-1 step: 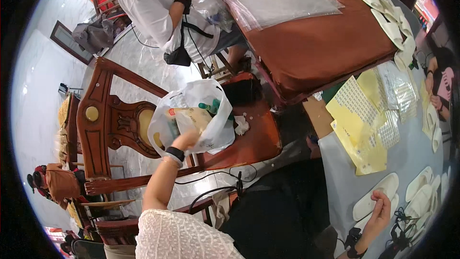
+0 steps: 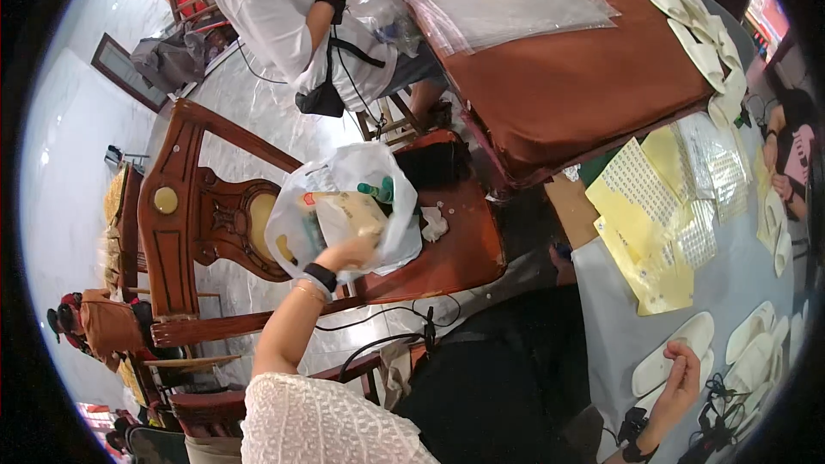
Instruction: Apply size labels to white slippers and pack them into plastic bags.
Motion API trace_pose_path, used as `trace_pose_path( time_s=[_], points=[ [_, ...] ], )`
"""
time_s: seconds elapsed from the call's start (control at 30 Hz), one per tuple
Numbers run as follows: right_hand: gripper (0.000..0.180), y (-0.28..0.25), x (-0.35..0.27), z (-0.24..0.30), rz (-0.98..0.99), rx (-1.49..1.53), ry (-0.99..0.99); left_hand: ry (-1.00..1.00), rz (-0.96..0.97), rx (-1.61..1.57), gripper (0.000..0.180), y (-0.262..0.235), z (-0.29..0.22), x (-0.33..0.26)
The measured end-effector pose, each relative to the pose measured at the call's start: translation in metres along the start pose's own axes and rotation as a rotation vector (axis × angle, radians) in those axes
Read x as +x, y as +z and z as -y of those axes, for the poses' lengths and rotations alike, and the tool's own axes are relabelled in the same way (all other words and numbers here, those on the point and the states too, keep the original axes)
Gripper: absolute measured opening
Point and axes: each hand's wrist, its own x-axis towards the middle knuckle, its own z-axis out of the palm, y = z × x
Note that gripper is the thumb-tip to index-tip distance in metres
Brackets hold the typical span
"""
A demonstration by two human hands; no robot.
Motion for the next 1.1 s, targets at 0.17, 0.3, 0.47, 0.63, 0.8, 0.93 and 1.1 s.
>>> trace_pose_path(
  time_s=[0.17,0.3,0.47,0.63,0.8,0.93,1.1],
  points=[
    [0.02,0.003,0.01,-0.006,0.034,0.102,-0.022,0.528,0.341,0.024,0.019,0.051,-0.013,0.018],
    [0.019,0.003,0.012,0.006,0.042,0.076,-0.036,0.117,0.006,0.279,0.026,0.025,0.005,0.033],
    [0.019,0.004,0.012,-0.003,0.056,0.124,-0.019,0.244,-0.004,1.05,0.021,0.009,0.029,0.055],
    [0.019,-0.003,0.013,-0.004,0.086,0.06,0.005,0.058,0.086,1.119,0.027,0.026,0.069,0.061],
    [0.018,0.0,0.008,0.002,0.062,0.104,0.012,-0.161,0.149,0.699,0.034,0.051,0.073,0.106],
    [0.017,0.006,0.008,0.017,0.003,0.111,0.053,-0.081,-0.036,0.341,0.034,0.069,0.088,0.134],
    [0.017,0.004,0.003,0.02,0.012,0.095,0.083,0.058,-0.198,-0.114,0.035,0.103,0.098,0.165]
  ],
)
